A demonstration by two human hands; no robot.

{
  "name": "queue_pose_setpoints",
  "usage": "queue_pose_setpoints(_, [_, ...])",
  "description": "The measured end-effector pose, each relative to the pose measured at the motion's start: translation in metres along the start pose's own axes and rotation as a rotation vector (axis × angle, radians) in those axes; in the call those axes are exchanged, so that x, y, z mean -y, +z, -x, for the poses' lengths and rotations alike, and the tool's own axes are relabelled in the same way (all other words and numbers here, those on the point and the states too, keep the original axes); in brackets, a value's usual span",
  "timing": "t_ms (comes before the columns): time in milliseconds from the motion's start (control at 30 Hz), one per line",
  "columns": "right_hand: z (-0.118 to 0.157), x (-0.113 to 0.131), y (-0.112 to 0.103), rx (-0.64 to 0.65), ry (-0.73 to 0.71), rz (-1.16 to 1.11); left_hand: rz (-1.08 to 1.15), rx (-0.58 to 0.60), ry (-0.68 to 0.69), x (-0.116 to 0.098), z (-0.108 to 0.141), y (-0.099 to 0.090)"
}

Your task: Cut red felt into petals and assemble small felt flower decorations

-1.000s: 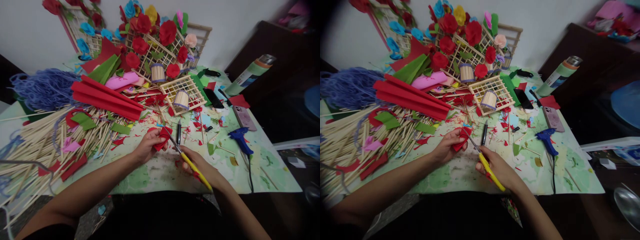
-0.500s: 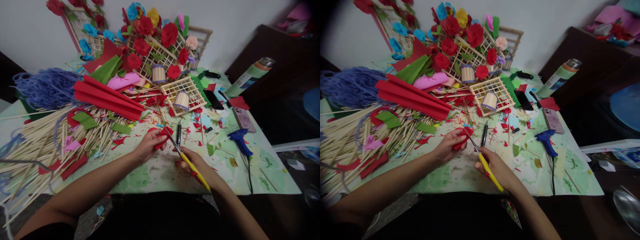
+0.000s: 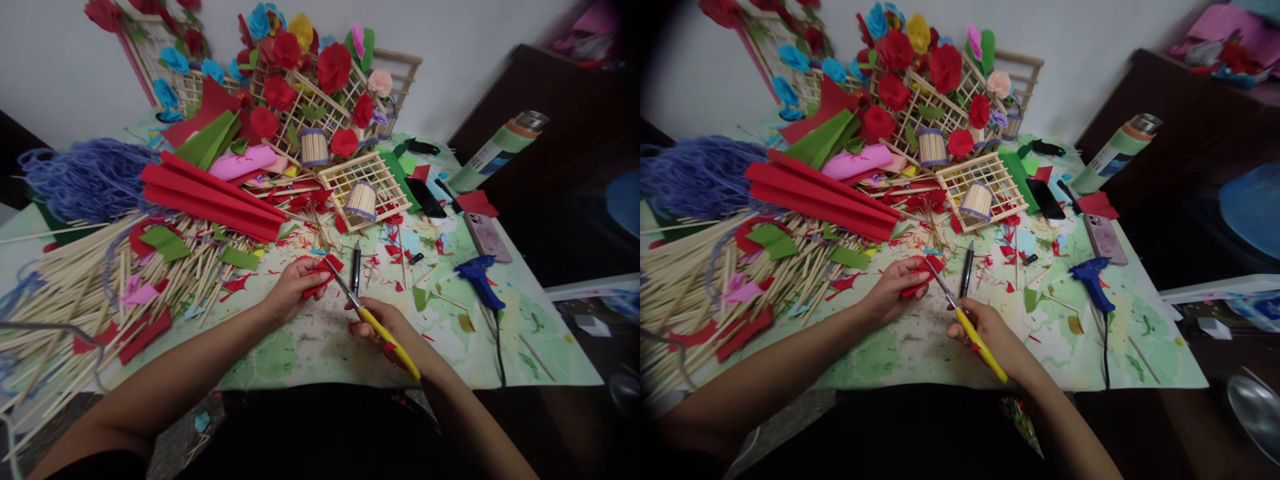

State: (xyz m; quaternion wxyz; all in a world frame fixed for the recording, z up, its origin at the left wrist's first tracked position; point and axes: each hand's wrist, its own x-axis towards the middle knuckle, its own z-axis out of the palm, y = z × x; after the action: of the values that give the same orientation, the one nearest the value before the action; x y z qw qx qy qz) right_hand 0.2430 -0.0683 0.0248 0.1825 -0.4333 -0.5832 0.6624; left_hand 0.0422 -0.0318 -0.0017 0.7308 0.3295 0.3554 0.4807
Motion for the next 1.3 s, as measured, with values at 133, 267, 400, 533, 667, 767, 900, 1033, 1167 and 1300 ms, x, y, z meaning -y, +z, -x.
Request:
queue_pose_setpoints(133, [0.001,-0.005,-0.001,-0.004,0.057,-0.061,0.006,-0.007,-0.029,0.000,-0.001,-0.001])
queue_pose_setpoints(267, [0.002,-0.007,-0.003,-0.060,0.033,0.036,-0.003,-0.013,-0.037,0.000,-0.002,-0.001])
queue_pose_setpoints(400, [0.001,-0.007,-0.006,-0.121,0.074,0.032,-0.032,-0.011,-0.046,0.002,-0.002,-0.001])
queue_pose_setpoints(533, [-0.012,-0.006,-0.006,-0.282,0.009,-0.037,-0.190,0.073,-0.122,0.007,0.000,-0.002])
queue_pose_setpoints(667, [-0.031,-0.001,-0.001,-0.393,-0.119,-0.078,-0.308,0.189,-0.156,0.014,0.001,-0.002])
queue_pose_setpoints(767, [-0.042,0.004,0.005,-0.396,-0.171,-0.072,-0.335,0.242,-0.157,0.013,0.001,-0.001])
queue_pose_setpoints(900, [-0.047,0.004,0.009,-0.418,-0.204,-0.119,-0.393,0.182,-0.135,0.008,0.001,0.000])
queue_pose_setpoints(1033, [-0.048,0.000,0.007,-0.472,-0.216,-0.147,-0.369,0.023,-0.057,0.008,0.001,-0.003])
queue_pose_setpoints(1167, [-0.046,-0.002,0.006,-0.497,-0.227,-0.177,-0.292,-0.010,-0.024,0.013,0.001,-0.005])
queue_pose_setpoints(1300, [-0.046,-0.003,0.011,-0.500,-0.210,-0.180,-0.206,-0.001,-0.065,0.019,0.004,-0.002])
